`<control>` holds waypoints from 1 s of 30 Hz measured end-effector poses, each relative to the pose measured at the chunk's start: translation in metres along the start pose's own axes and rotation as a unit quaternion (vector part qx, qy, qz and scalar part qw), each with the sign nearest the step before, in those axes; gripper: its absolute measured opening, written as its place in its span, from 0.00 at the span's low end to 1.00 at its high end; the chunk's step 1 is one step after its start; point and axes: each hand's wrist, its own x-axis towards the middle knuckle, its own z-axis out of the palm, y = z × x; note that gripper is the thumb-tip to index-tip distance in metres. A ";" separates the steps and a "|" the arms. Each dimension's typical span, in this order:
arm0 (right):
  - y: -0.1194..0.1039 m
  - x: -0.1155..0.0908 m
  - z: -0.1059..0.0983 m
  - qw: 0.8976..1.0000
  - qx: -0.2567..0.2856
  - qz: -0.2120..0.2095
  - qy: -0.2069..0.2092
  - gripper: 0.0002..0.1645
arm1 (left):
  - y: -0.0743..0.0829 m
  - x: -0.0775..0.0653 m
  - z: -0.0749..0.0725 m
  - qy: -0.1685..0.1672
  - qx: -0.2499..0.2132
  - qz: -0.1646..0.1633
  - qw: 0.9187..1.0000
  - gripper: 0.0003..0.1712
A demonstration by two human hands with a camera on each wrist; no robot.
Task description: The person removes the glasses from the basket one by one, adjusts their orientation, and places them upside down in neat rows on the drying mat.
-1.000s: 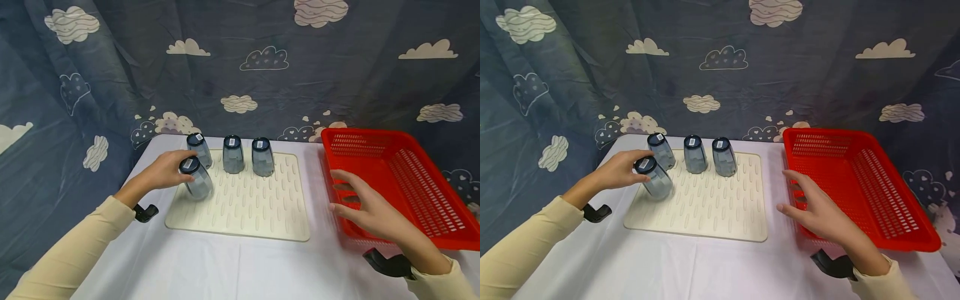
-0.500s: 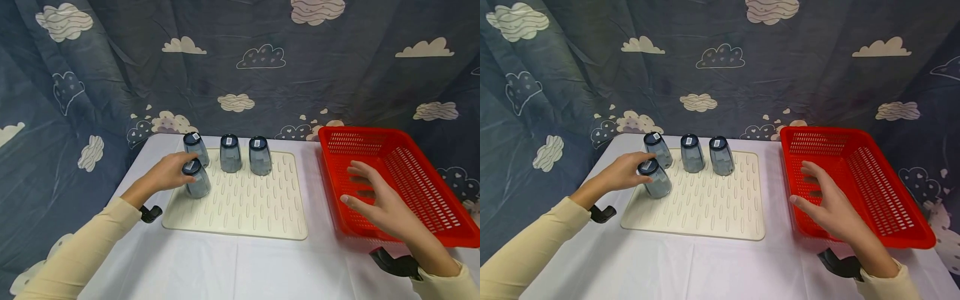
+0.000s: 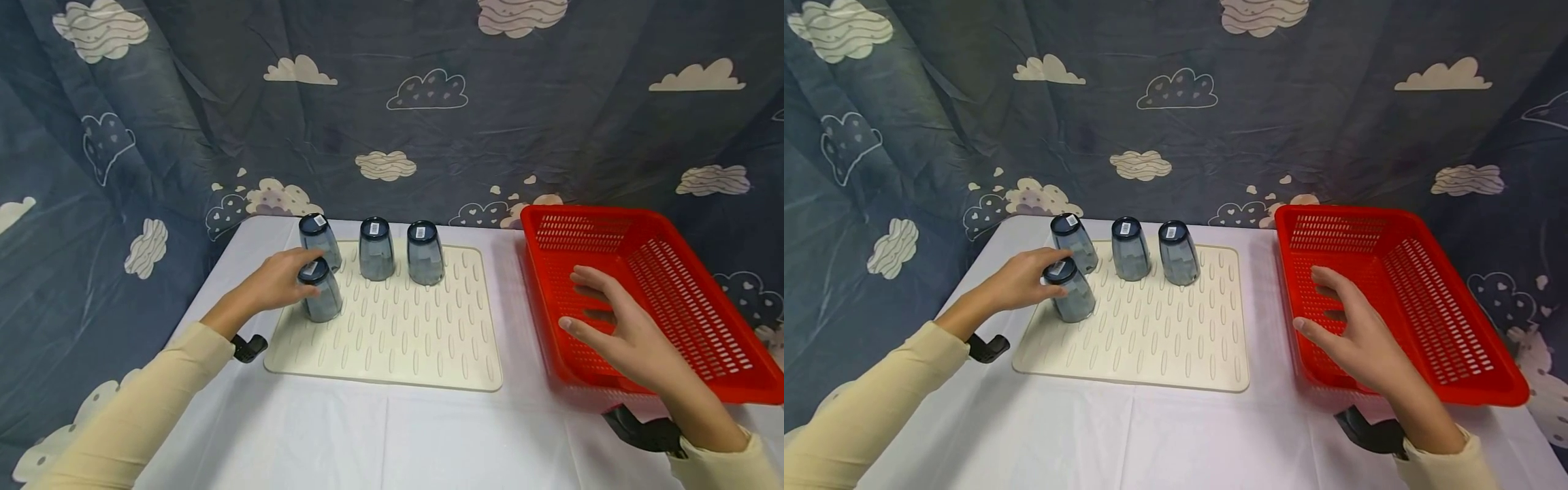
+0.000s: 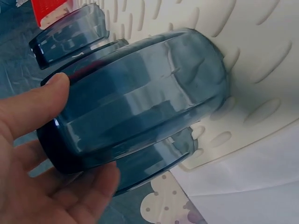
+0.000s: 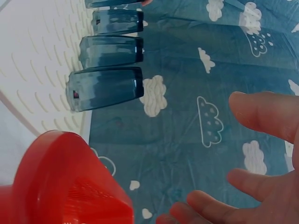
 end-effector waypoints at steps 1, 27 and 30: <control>0.000 0.000 0.000 1.000 0.000 0.001 0.000 0.50 | 0.000 0.000 0.000 -0.004 -0.001 -0.002 1.000 0.42; -0.003 -0.001 -0.005 0.999 -0.042 0.024 -0.018 0.42 | 0.011 -0.021 0.011 0.108 0.051 0.005 0.993 0.43; -0.002 -0.001 -0.006 0.999 -0.045 0.024 -0.014 0.42 | 0.015 -0.027 0.012 0.175 0.064 0.034 0.982 0.40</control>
